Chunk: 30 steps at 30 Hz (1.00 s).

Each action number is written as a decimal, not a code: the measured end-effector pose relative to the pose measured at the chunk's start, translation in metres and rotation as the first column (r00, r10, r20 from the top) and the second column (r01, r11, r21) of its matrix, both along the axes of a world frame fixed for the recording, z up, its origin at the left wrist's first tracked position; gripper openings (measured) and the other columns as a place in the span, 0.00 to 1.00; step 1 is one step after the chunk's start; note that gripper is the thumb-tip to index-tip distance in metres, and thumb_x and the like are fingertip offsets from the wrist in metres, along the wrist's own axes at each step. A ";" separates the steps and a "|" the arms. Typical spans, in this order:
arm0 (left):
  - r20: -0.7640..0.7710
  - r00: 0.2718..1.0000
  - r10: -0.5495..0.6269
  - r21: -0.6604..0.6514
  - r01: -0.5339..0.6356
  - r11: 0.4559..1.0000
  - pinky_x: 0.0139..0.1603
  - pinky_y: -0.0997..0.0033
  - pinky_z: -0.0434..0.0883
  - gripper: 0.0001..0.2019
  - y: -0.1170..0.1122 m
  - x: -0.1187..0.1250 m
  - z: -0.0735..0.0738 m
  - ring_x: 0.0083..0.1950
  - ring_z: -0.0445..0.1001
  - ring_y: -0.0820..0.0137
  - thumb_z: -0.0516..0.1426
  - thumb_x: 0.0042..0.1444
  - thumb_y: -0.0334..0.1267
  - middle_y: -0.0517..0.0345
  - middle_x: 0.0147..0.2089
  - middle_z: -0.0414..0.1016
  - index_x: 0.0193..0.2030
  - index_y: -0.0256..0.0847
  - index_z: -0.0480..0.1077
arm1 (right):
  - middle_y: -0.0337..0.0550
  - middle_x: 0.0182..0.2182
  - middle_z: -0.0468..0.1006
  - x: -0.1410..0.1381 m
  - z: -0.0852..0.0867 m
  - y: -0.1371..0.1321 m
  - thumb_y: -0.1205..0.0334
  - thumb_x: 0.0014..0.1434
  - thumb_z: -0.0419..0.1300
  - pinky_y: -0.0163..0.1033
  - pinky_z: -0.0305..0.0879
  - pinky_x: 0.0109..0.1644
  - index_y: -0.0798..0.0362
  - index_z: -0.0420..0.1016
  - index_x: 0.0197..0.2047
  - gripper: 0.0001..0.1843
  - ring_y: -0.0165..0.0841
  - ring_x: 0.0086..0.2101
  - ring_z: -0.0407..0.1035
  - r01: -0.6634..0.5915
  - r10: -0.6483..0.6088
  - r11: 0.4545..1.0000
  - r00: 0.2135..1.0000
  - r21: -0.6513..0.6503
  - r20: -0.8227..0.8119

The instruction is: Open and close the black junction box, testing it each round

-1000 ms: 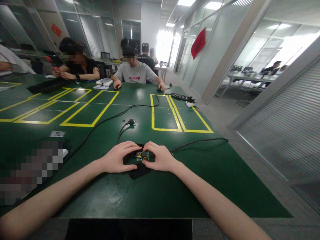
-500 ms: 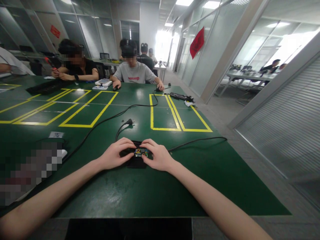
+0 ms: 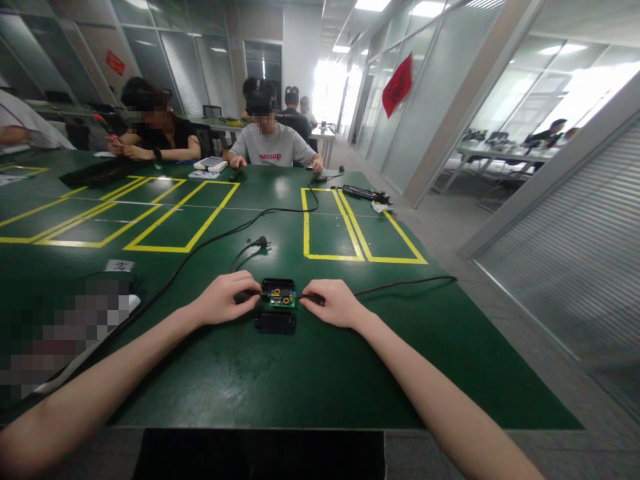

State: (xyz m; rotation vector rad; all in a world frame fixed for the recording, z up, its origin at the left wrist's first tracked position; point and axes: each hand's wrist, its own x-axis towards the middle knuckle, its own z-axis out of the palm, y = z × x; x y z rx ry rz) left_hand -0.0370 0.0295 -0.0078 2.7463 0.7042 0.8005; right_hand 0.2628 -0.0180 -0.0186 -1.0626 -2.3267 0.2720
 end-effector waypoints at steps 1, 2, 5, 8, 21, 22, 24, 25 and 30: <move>0.005 1.000 0.002 0.050 -0.002 0.999 0.37 0.72 0.70 0.07 -0.001 0.000 0.002 0.37 0.77 0.68 0.55 0.64 0.37 0.55 0.36 0.78 0.41 0.40 0.74 | 0.41 0.29 0.78 -0.001 0.001 -0.002 0.61 0.67 0.60 0.35 0.61 0.33 0.52 0.76 0.37 0.08 0.31 0.27 0.70 0.007 -0.007 1.000 1.000 0.025 -0.013; 0.011 1.000 0.003 0.101 -0.004 0.995 0.35 0.72 0.69 0.07 -0.003 0.000 0.005 0.35 0.76 0.69 0.54 0.64 0.37 0.55 0.35 0.78 0.41 0.40 0.74 | 0.41 0.29 0.77 -0.002 0.003 -0.004 0.60 0.69 0.59 0.35 0.61 0.32 0.52 0.77 0.38 0.09 0.31 0.27 0.69 0.013 -0.011 0.999 1.000 0.049 -0.028; 0.012 1.000 -0.015 0.212 0.012 0.977 0.29 0.72 0.64 0.06 -0.012 0.001 0.010 0.29 0.72 0.71 0.53 0.61 0.34 0.58 0.30 0.74 0.36 0.40 0.71 | 0.41 0.28 0.76 -0.007 0.008 -0.013 0.59 0.71 0.56 0.35 0.60 0.31 0.53 0.77 0.39 0.11 0.30 0.26 0.68 -0.015 0.020 0.995 0.998 0.095 -0.056; -0.029 0.997 -0.067 0.250 0.072 0.966 0.26 0.70 0.59 0.05 -0.021 0.000 0.010 0.26 0.68 0.71 0.52 0.56 0.33 0.60 0.26 0.70 0.30 0.41 0.66 | 0.41 0.28 0.77 -0.012 0.010 -0.020 0.61 0.71 0.56 0.35 0.59 0.31 0.53 0.77 0.40 0.10 0.30 0.26 0.69 -0.107 0.111 0.989 0.994 0.097 -0.027; -0.258 0.965 -0.049 0.123 0.083 0.989 0.29 0.69 0.63 0.06 -0.011 0.004 -0.004 0.30 0.72 0.67 0.53 0.58 0.35 0.57 0.29 0.73 0.31 0.42 0.68 | 0.42 0.29 0.80 -0.012 0.009 -0.013 0.60 0.67 0.57 0.36 0.59 0.32 0.51 0.79 0.36 0.11 0.33 0.28 0.73 -0.033 0.034 0.999 0.982 -0.008 0.186; -0.246 0.968 -0.048 0.125 0.081 0.989 0.30 0.69 0.64 0.06 -0.010 0.004 -0.004 0.31 0.73 0.67 0.53 0.58 0.35 0.57 0.30 0.74 0.32 0.42 0.69 | 0.43 0.29 0.80 -0.012 0.008 -0.012 0.60 0.69 0.56 0.37 0.60 0.33 0.51 0.79 0.35 0.12 0.33 0.29 0.73 -0.027 0.028 1.000 0.982 -0.010 0.186; -0.209 0.977 -0.053 0.118 0.079 0.990 0.32 0.69 0.66 0.06 -0.009 0.003 -0.002 0.33 0.74 0.66 0.53 0.59 0.35 0.56 0.32 0.75 0.35 0.41 0.71 | 0.44 0.29 0.80 -0.012 0.006 -0.009 0.60 0.71 0.54 0.37 0.61 0.34 0.51 0.78 0.34 0.15 0.34 0.30 0.73 -0.016 0.018 1.000 0.985 -0.014 0.174; -0.184 0.981 -0.055 0.108 0.076 0.991 0.33 0.70 0.67 0.06 -0.010 0.003 0.000 0.34 0.75 0.66 0.54 0.59 0.35 0.55 0.33 0.76 0.38 0.41 0.72 | 0.44 0.29 0.80 -0.012 0.005 -0.008 0.61 0.71 0.53 0.37 0.61 0.35 0.51 0.77 0.33 0.16 0.34 0.30 0.73 -0.005 0.008 1.000 0.987 -0.017 0.162; -0.079 0.996 -0.049 0.031 0.052 0.998 0.37 0.71 0.70 0.09 -0.014 0.003 0.004 0.37 0.76 0.67 0.54 0.63 0.34 0.54 0.38 0.78 0.45 0.41 0.74 | 0.42 0.27 0.77 -0.016 -0.002 -0.004 0.62 0.70 0.56 0.36 0.58 0.34 0.51 0.74 0.29 0.16 0.32 0.29 0.71 0.105 -0.100 0.994 0.987 -0.034 0.124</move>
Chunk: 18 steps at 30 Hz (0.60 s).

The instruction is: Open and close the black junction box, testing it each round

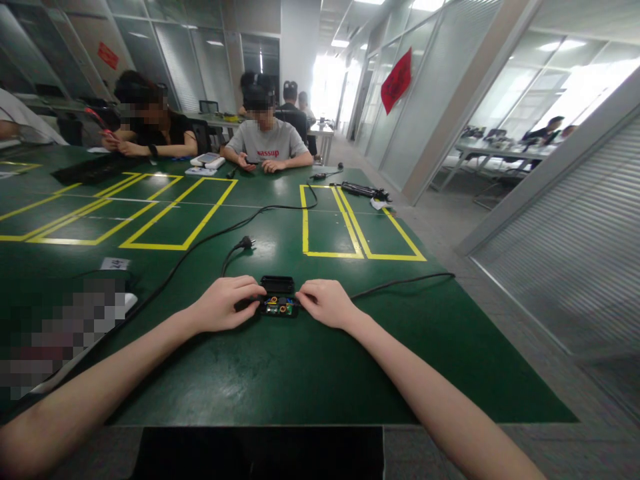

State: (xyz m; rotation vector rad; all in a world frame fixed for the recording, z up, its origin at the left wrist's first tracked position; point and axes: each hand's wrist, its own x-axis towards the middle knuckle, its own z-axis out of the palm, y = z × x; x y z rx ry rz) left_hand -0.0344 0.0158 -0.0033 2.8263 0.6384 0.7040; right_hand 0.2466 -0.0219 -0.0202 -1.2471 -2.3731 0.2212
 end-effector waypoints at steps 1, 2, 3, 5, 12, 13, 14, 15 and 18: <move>0.006 1.000 -0.004 -0.011 0.004 1.000 0.38 0.71 0.70 0.08 0.000 0.000 0.000 0.38 0.76 0.67 0.53 0.64 0.34 0.54 0.39 0.78 0.43 0.41 0.75 | 0.41 0.26 0.77 -0.001 -0.001 0.000 0.62 0.70 0.56 0.35 0.58 0.34 0.52 0.74 0.28 0.17 0.32 0.28 0.70 0.019 -0.019 1.000 1.000 -0.006 0.005; 0.007 1.000 -0.009 -0.022 0.009 1.000 0.38 0.71 0.70 0.08 -0.001 0.000 0.000 0.38 0.77 0.67 0.54 0.64 0.34 0.54 0.39 0.78 0.41 0.41 0.75 | 0.41 0.26 0.77 -0.003 -0.001 0.000 0.62 0.69 0.56 0.35 0.57 0.34 0.52 0.73 0.28 0.17 0.32 0.28 0.70 0.036 -0.036 0.999 0.999 -0.013 0.012; 0.007 1.000 -0.015 -0.039 0.015 0.999 0.39 0.71 0.70 0.07 -0.001 0.001 -0.001 0.39 0.77 0.67 0.54 0.64 0.34 0.54 0.39 0.78 0.40 0.41 0.75 | 0.41 0.26 0.77 -0.004 -0.002 0.000 0.62 0.69 0.57 0.35 0.56 0.33 0.52 0.73 0.27 0.17 0.32 0.28 0.70 0.053 -0.052 0.998 0.998 -0.022 0.020; 0.013 1.000 -0.013 -0.094 0.014 0.995 0.39 0.72 0.70 0.07 -0.001 0.001 -0.002 0.39 0.77 0.67 0.54 0.63 0.33 0.55 0.39 0.78 0.40 0.41 0.74 | 0.40 0.24 0.76 -0.007 -0.002 -0.001 0.61 0.69 0.57 0.35 0.54 0.32 0.51 0.72 0.27 0.17 0.32 0.27 0.69 0.089 -0.087 0.995 0.996 -0.040 0.036; 0.001 1.000 -0.010 -0.202 0.010 0.979 0.40 0.71 0.70 0.07 0.000 0.003 -0.002 0.39 0.75 0.67 0.53 0.63 0.31 0.55 0.37 0.76 0.34 0.41 0.70 | 0.41 0.23 0.78 -0.017 -0.003 0.003 0.60 0.69 0.57 0.37 0.50 0.31 0.51 0.75 0.30 0.14 0.33 0.25 0.71 0.163 -0.159 0.986 0.980 -0.022 0.117; -0.010 1.000 -0.019 -0.188 0.017 0.982 0.40 0.70 0.69 0.07 0.001 0.004 -0.002 0.39 0.74 0.67 0.53 0.63 0.31 0.55 0.36 0.75 0.34 0.41 0.70 | 0.42 0.24 0.78 -0.019 -0.003 0.004 0.60 0.69 0.57 0.37 0.50 0.31 0.51 0.76 0.32 0.13 0.33 0.25 0.71 0.170 -0.167 0.985 0.976 -0.013 0.137; -0.020 1.000 -0.024 -0.173 0.021 0.985 0.40 0.70 0.69 0.07 0.001 0.004 -0.001 0.39 0.74 0.67 0.53 0.62 0.30 0.55 0.36 0.75 0.34 0.41 0.69 | 0.42 0.24 0.79 -0.020 -0.003 0.004 0.59 0.69 0.57 0.37 0.50 0.31 0.51 0.76 0.33 0.13 0.34 0.25 0.71 0.174 -0.171 0.985 0.973 -0.005 0.153; -0.027 0.999 -0.027 -0.160 0.022 0.987 0.40 0.70 0.68 0.07 0.001 0.005 0.000 0.39 0.74 0.67 0.53 0.62 0.30 0.55 0.36 0.75 0.34 0.41 0.69 | 0.43 0.24 0.79 -0.021 -0.003 0.005 0.59 0.69 0.57 0.37 0.50 0.31 0.50 0.76 0.33 0.13 0.34 0.25 0.72 0.176 -0.173 0.984 0.971 -0.002 0.163; -0.038 0.999 -0.025 -0.126 0.020 0.992 0.39 0.69 0.68 0.07 0.001 0.007 -0.001 0.39 0.73 0.66 0.53 0.62 0.30 0.55 0.36 0.75 0.33 0.41 0.69 | 0.42 0.25 0.78 -0.021 -0.004 0.005 0.59 0.70 0.56 0.37 0.52 0.31 0.50 0.76 0.33 0.13 0.34 0.25 0.71 0.179 -0.177 0.984 0.974 -0.002 0.145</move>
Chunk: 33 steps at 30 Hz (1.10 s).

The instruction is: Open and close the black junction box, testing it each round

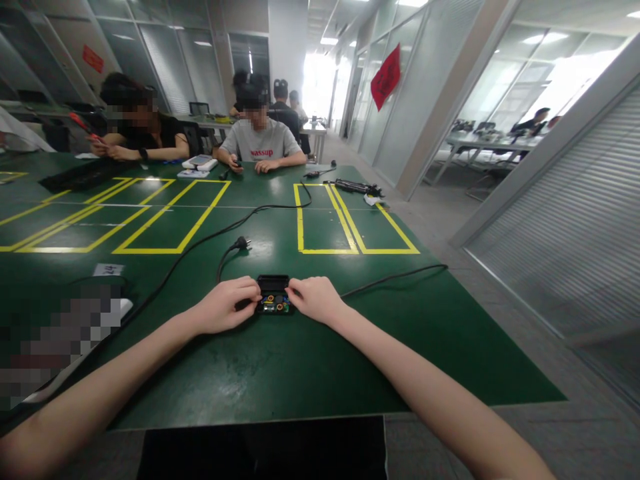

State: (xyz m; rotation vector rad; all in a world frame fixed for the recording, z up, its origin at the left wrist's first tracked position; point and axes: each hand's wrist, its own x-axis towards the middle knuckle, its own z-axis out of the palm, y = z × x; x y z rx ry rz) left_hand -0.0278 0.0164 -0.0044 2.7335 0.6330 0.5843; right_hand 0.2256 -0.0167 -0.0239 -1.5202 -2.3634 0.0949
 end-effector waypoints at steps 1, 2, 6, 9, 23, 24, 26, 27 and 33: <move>0.001 1.000 0.003 0.010 -0.003 1.000 0.40 0.69 0.69 0.07 -0.001 0.001 -0.001 0.39 0.73 0.66 0.53 0.62 0.30 0.55 0.36 0.75 0.33 0.41 0.69 | 0.42 0.26 0.78 0.001 -0.001 0.000 0.59 0.69 0.57 0.37 0.53 0.31 0.50 0.75 0.33 0.12 0.34 0.26 0.71 -0.001 0.001 1.000 1.000 0.007 -0.022; 0.007 1.000 0.007 0.017 -0.007 1.000 0.40 0.69 0.69 0.07 -0.001 0.001 -0.002 0.39 0.73 0.66 0.53 0.61 0.30 0.55 0.36 0.75 0.33 0.41 0.70 | 0.42 0.28 0.78 0.001 -0.002 0.000 0.60 0.69 0.57 0.37 0.55 0.32 0.50 0.75 0.34 0.11 0.34 0.27 0.71 0.001 0.001 1.000 0.999 0.021 -0.052; 0.140 0.980 0.141 0.010 -0.144 0.990 0.41 0.68 0.70 0.07 -0.001 0.002 -0.008 0.38 0.74 0.66 0.55 0.61 0.32 0.56 0.34 0.76 0.33 0.41 0.72 | 0.46 0.45 0.77 0.005 -0.009 0.002 0.60 0.65 0.61 0.39 0.68 0.42 0.51 0.75 0.46 0.07 0.36 0.40 0.74 0.028 -0.004 0.993 0.977 0.112 -0.211; 0.241 0.898 0.368 -0.038 -0.370 0.928 0.40 0.66 0.71 0.07 0.006 0.001 -0.011 0.38 0.76 0.65 0.56 0.64 0.36 0.56 0.34 0.78 0.36 0.41 0.75 | 0.50 0.49 0.75 0.008 -0.014 0.006 0.61 0.64 0.62 0.47 0.71 0.54 0.52 0.77 0.51 0.13 0.41 0.49 0.72 -0.015 0.046 0.994 0.960 0.111 -0.278; 0.298 0.837 0.458 -0.557 -0.237 0.796 0.34 0.69 0.74 0.10 0.004 0.007 -0.013 0.32 0.78 0.66 0.62 0.58 0.44 0.58 0.31 0.82 0.38 0.40 0.78 | 0.46 0.37 0.84 0.019 -0.008 0.010 0.55 0.56 0.69 0.43 0.75 0.42 0.55 0.81 0.49 0.19 0.35 0.35 0.78 -0.159 -0.144 0.939 0.622 -0.304 -0.770; 0.297 0.837 0.460 -0.556 -0.240 0.795 0.34 0.69 0.74 0.10 0.004 0.007 -0.013 0.32 0.78 0.66 0.62 0.58 0.45 0.58 0.30 0.81 0.38 0.40 0.78 | 0.46 0.36 0.84 0.019 -0.008 0.010 0.56 0.56 0.69 0.43 0.75 0.42 0.55 0.81 0.50 0.20 0.35 0.35 0.78 -0.164 -0.152 0.935 0.617 -0.314 -0.773; 0.290 0.838 0.463 -0.559 -0.244 0.793 0.35 0.69 0.74 0.10 0.004 0.007 -0.012 0.32 0.78 0.67 0.62 0.58 0.44 0.58 0.30 0.81 0.37 0.39 0.78 | 0.46 0.35 0.85 0.020 -0.007 0.009 0.56 0.56 0.69 0.43 0.75 0.42 0.55 0.82 0.49 0.20 0.36 0.35 0.78 -0.171 -0.159 0.929 0.618 -0.328 -0.770; 0.286 0.839 0.463 -0.562 -0.245 0.790 0.35 0.69 0.74 0.10 0.004 0.007 -0.011 0.31 0.78 0.67 0.62 0.57 0.44 0.58 0.30 0.81 0.37 0.39 0.78 | 0.45 0.34 0.84 0.020 -0.006 0.009 0.56 0.55 0.69 0.43 0.75 0.43 0.56 0.82 0.49 0.19 0.36 0.35 0.78 -0.173 -0.160 0.927 0.620 -0.332 -0.768; 0.283 0.843 0.457 -0.563 -0.239 0.791 0.33 0.70 0.71 0.10 0.003 0.008 -0.009 0.30 0.76 0.68 0.62 0.57 0.43 0.59 0.29 0.80 0.36 0.38 0.78 | 0.43 0.32 0.83 0.020 -0.002 0.007 0.54 0.54 0.70 0.43 0.74 0.43 0.55 0.83 0.44 0.17 0.35 0.33 0.76 -0.173 -0.159 0.924 0.636 -0.340 -0.755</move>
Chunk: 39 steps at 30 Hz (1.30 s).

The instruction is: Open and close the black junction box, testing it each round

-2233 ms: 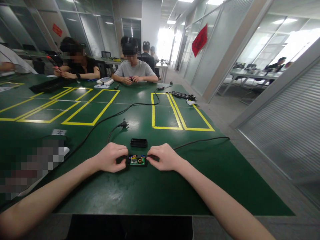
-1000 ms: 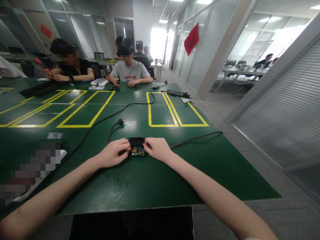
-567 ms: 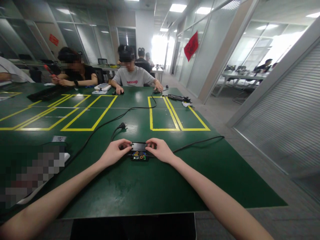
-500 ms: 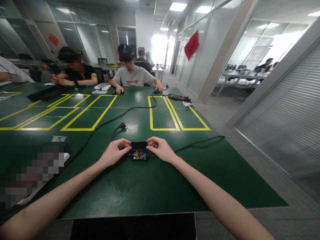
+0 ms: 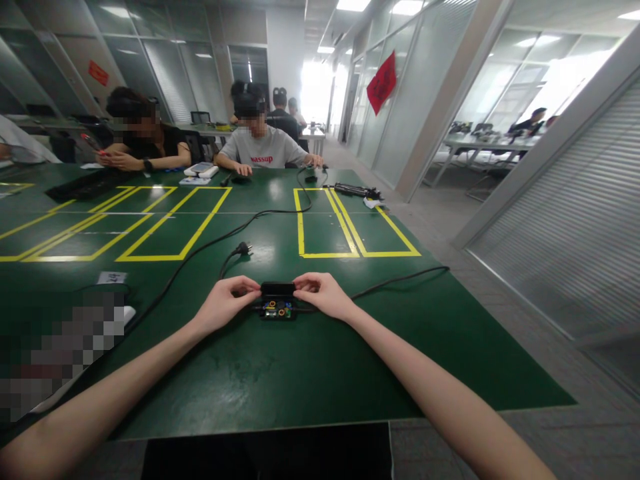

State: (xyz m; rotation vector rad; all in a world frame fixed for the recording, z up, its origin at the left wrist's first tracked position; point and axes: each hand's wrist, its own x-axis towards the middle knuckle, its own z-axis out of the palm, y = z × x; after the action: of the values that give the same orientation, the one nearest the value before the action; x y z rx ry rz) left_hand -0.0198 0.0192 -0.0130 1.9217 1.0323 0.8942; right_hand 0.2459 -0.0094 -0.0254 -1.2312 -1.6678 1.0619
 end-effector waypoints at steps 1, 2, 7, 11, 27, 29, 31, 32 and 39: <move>0.002 1.000 -0.003 0.004 0.003 1.000 0.33 0.70 0.71 0.10 0.000 0.000 0.000 0.30 0.76 0.68 0.62 0.57 0.43 0.59 0.29 0.80 0.36 0.38 0.78 | 0.43 0.31 0.83 0.000 0.000 0.000 0.54 0.53 0.70 0.43 0.74 0.42 0.55 0.83 0.43 0.17 0.35 0.33 0.76 0.000 0.000 1.000 1.000 -0.003 0.002; 0.003 1.000 -0.006 0.007 0.006 1.000 0.33 0.71 0.71 0.10 0.000 0.000 0.001 0.30 0.76 0.68 0.61 0.57 0.43 0.58 0.29 0.80 0.36 0.38 0.78 | 0.42 0.31 0.83 0.001 0.001 0.000 0.54 0.53 0.70 0.43 0.73 0.41 0.56 0.83 0.43 0.17 0.35 0.33 0.76 0.000 0.000 1.000 1.000 -0.006 0.002; -0.014 1.000 -0.025 -0.013 0.025 1.000 0.35 0.70 0.72 0.09 -0.001 -0.001 0.003 0.32 0.76 0.68 0.60 0.56 0.42 0.57 0.31 0.81 0.36 0.38 0.78 | 0.41 0.32 0.83 0.004 0.005 -0.002 0.51 0.55 0.70 0.42 0.72 0.42 0.54 0.83 0.42 0.16 0.34 0.33 0.75 -0.074 0.074 0.997 0.997 0.003 0.010; -0.014 1.000 -0.028 -0.045 0.027 0.999 0.39 0.69 0.74 0.10 -0.002 -0.002 0.005 0.35 0.78 0.66 0.60 0.56 0.42 0.56 0.34 0.83 0.36 0.38 0.79 | 0.41 0.32 0.83 0.005 0.004 -0.003 0.48 0.55 0.71 0.41 0.73 0.42 0.53 0.82 0.40 0.17 0.35 0.34 0.76 -0.104 0.104 0.994 0.994 0.016 -0.009; -0.083 0.991 -0.108 0.052 0.112 0.992 0.38 0.70 0.71 0.12 -0.008 -0.002 0.006 0.34 0.76 0.68 0.61 0.59 0.45 0.57 0.32 0.80 0.37 0.38 0.79 | 0.44 0.38 0.78 0.000 0.012 -0.014 0.54 0.60 0.69 0.43 0.72 0.46 0.52 0.77 0.36 0.11 0.36 0.40 0.74 -0.264 0.214 0.930 0.955 0.257 0.206; -0.136 0.981 -0.135 0.121 0.152 0.981 0.39 0.69 0.71 0.12 -0.008 -0.002 0.004 0.34 0.75 0.68 0.62 0.60 0.46 0.58 0.33 0.79 0.40 0.39 0.79 | 0.44 0.39 0.78 -0.001 0.011 -0.014 0.54 0.60 0.69 0.43 0.72 0.47 0.52 0.77 0.41 0.12 0.36 0.40 0.74 -0.261 0.201 0.933 0.950 0.249 0.240; -0.222 0.962 -0.156 0.194 0.200 0.960 0.39 0.69 0.70 0.13 -0.008 -0.002 0.001 0.36 0.74 0.68 0.61 0.61 0.48 0.58 0.35 0.77 0.43 0.40 0.78 | 0.44 0.41 0.79 -0.001 0.011 -0.015 0.53 0.60 0.70 0.45 0.72 0.50 0.52 0.77 0.45 0.15 0.38 0.43 0.73 -0.252 0.175 0.935 0.940 0.249 0.294; -0.271 0.949 -0.158 0.223 0.222 0.949 0.40 0.68 0.70 0.13 -0.008 -0.002 0.001 0.38 0.74 0.67 0.61 0.62 0.48 0.57 0.36 0.77 0.45 0.41 0.78 | 0.45 0.43 0.78 -0.002 0.011 -0.015 0.53 0.60 0.70 0.47 0.71 0.52 0.52 0.78 0.46 0.15 0.39 0.44 0.73 -0.255 0.167 0.933 0.931 0.252 0.325; -0.523 0.845 -0.113 0.313 0.314 0.896 0.40 0.67 0.68 0.16 -0.005 -0.002 0.002 0.40 0.73 0.64 0.61 0.64 0.53 0.56 0.39 0.74 0.43 0.41 0.76 | 0.47 0.45 0.76 -0.004 0.013 -0.017 0.55 0.58 0.72 0.45 0.71 0.52 0.53 0.77 0.43 0.15 0.39 0.46 0.73 -0.330 0.207 0.893 0.904 0.306 0.374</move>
State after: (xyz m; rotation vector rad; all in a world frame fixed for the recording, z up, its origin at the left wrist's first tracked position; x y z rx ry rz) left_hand -0.0214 0.0143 -0.0106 2.6429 0.9285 0.5022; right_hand 0.2414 -0.0262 -0.0124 -0.9852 -2.2362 0.6745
